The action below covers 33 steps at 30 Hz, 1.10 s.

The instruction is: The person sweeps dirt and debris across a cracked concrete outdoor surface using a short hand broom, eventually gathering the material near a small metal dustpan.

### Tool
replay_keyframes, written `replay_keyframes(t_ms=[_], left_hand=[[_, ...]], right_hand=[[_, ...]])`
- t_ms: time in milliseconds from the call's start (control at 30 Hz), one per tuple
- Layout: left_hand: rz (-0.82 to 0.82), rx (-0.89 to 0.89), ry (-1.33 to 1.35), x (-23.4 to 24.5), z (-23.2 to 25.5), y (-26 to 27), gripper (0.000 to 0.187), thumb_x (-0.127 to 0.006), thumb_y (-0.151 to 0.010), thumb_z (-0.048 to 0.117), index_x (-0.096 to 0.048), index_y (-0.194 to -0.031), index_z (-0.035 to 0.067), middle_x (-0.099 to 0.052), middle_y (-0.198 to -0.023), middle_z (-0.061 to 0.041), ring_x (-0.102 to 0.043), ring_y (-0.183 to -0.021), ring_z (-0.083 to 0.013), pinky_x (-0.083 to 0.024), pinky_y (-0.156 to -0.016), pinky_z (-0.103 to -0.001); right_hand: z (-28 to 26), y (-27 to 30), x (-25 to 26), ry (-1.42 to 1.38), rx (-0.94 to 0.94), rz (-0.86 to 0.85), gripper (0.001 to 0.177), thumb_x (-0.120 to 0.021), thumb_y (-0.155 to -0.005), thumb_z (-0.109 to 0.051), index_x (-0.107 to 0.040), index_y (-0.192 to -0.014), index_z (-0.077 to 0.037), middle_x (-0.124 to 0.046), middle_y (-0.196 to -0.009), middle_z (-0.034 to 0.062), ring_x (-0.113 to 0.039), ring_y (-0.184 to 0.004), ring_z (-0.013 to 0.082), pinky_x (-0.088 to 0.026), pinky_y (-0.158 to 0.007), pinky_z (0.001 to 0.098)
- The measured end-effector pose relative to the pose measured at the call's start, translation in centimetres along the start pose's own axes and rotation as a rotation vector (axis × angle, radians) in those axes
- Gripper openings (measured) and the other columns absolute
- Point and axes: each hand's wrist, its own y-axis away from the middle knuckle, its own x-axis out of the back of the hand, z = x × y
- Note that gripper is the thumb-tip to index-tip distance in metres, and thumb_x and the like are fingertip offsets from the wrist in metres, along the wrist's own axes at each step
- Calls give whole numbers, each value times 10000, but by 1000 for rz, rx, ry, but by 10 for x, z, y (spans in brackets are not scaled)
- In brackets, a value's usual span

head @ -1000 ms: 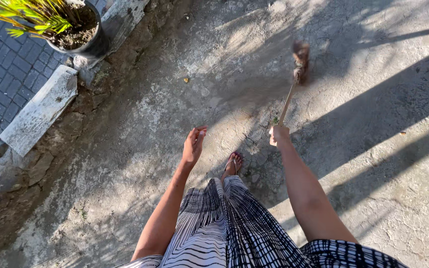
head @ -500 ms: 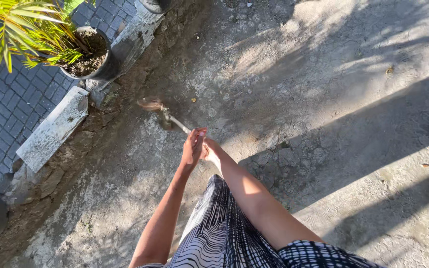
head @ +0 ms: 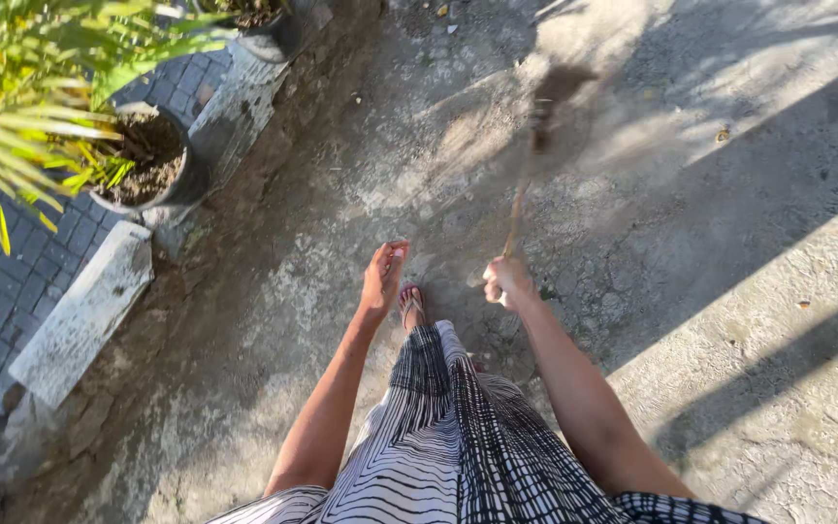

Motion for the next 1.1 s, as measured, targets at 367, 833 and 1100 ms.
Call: replay_keyframes(t_ms=[367,833,1100], left_hand=[[-136,-275,-120,34,40,-173,311,-506,-1095,274,-665,-1247,55,-730,-1181,-121,-693,-1105,-218,-531,-951,-347],[-197,-142,-63,47,67,-281,357,-499,-1071,301,-651,-1288,61,-709,-1217,-123,-681,-1106,-224,-528,-949,-345],[-188,-194,-6,14,64,-392,344,-502,-1096,292,-625,-1293,37,-670,-1308,-99,-644,-1209,-185,-517,-1004,-337]], right_hand=[[-49,-80,-174,80,-327,-333,221,-691,-827,-21,-501,-814,-133,-342,-545,-64,-309,-400,63,-230,-368,238],[-209,-135,-97,-150,82,155,101,-526,-903,-87,-500,-823,-30,-429,-535,31,-458,-364,164,-389,-317,301],[-290,-258,-158,-265,-21,-395,174,-580,-884,-17,-592,-1051,-62,-391,-569,-84,-372,-380,39,-264,-303,205]])
